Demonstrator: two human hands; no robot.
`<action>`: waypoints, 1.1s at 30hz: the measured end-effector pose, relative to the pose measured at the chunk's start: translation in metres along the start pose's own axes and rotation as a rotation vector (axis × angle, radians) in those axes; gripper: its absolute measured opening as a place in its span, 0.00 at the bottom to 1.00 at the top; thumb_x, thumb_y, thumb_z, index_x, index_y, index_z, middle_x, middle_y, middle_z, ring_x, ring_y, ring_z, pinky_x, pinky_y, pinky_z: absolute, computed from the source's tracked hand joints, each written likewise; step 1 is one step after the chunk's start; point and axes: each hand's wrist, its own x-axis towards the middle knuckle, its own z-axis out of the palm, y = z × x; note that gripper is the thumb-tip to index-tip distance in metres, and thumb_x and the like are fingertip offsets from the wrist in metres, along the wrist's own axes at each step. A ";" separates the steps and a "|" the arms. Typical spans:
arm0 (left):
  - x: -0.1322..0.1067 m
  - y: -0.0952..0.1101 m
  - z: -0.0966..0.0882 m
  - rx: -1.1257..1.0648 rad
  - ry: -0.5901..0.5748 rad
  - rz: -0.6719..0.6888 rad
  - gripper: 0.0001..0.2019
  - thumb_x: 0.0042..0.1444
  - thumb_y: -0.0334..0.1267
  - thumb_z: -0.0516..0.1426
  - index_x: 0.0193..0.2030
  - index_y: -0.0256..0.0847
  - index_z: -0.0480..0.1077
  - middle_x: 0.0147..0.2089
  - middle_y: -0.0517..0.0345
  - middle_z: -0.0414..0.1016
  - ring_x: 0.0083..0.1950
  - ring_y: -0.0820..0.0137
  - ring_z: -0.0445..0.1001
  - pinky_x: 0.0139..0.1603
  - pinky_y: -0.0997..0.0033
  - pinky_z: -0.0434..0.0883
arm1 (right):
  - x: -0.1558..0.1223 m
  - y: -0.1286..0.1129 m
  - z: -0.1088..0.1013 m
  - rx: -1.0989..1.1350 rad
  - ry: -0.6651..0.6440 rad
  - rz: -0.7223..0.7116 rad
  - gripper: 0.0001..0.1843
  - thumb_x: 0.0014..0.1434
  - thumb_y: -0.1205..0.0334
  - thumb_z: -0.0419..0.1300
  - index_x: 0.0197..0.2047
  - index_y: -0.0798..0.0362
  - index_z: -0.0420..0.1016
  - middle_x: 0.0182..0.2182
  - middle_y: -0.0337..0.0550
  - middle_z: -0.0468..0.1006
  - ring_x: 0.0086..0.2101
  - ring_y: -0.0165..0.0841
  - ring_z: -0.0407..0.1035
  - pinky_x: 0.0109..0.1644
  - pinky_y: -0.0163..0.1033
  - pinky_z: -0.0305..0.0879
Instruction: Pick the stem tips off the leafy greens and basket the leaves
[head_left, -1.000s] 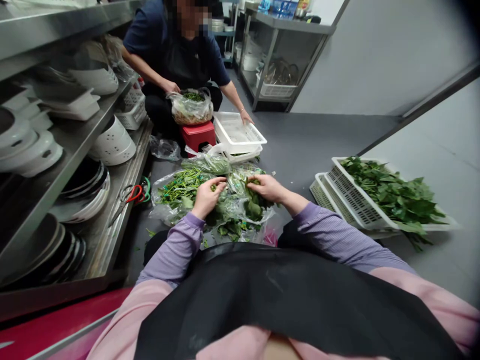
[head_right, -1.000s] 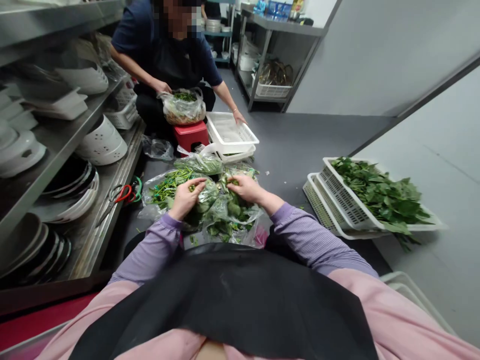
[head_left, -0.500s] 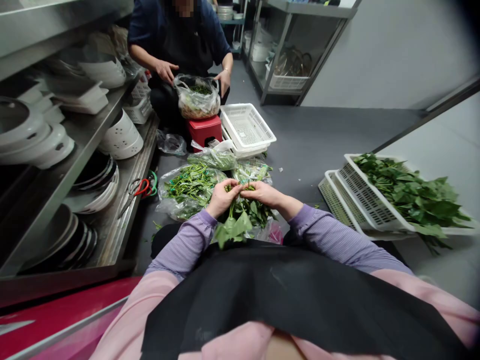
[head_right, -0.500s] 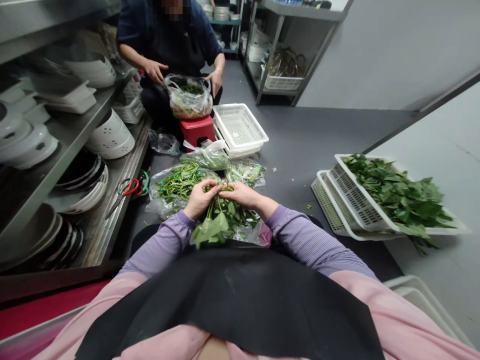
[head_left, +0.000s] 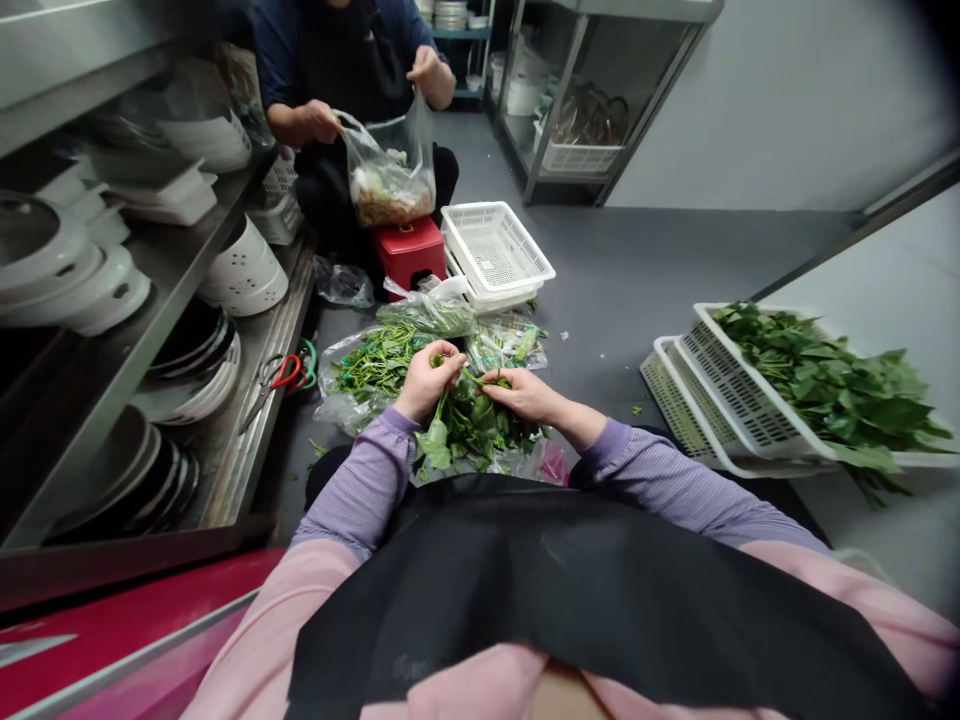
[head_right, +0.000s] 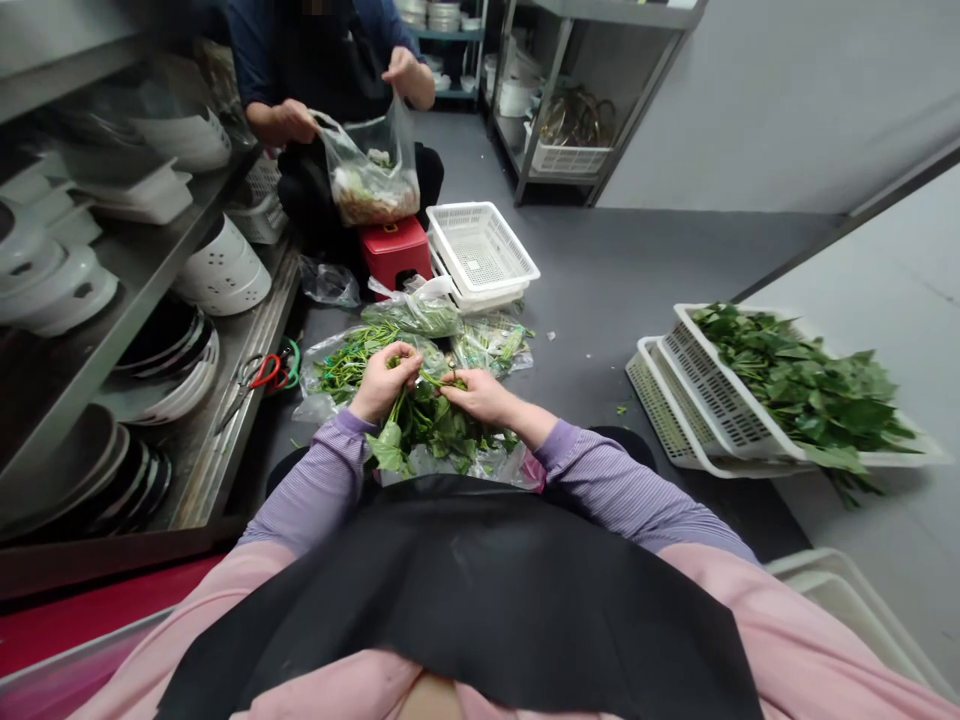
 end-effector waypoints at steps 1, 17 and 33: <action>-0.001 0.000 0.000 -0.049 -0.027 -0.019 0.12 0.47 0.45 0.59 0.29 0.38 0.64 0.18 0.66 0.61 0.18 0.78 0.59 0.21 0.76 0.58 | -0.001 -0.002 0.000 0.023 -0.043 0.000 0.17 0.51 0.54 0.56 0.38 0.58 0.75 0.26 0.39 0.74 0.25 0.27 0.63 0.32 0.34 0.61; -0.018 0.020 0.014 -0.008 0.153 0.187 0.13 0.49 0.45 0.59 0.26 0.40 0.61 0.18 0.66 0.62 0.20 0.78 0.61 0.26 0.74 0.61 | 0.015 0.008 0.010 0.522 0.386 0.280 0.08 0.46 0.58 0.53 0.26 0.53 0.65 0.20 0.38 0.68 0.24 0.30 0.63 0.30 0.36 0.61; -0.006 -0.024 0.023 0.213 0.450 0.114 0.11 0.49 0.44 0.57 0.26 0.40 0.63 0.23 0.64 0.64 0.27 0.75 0.65 0.31 0.75 0.61 | 0.009 -0.008 0.036 0.106 0.038 0.144 0.19 0.42 0.53 0.64 0.34 0.58 0.71 0.25 0.37 0.72 0.26 0.27 0.62 0.33 0.34 0.58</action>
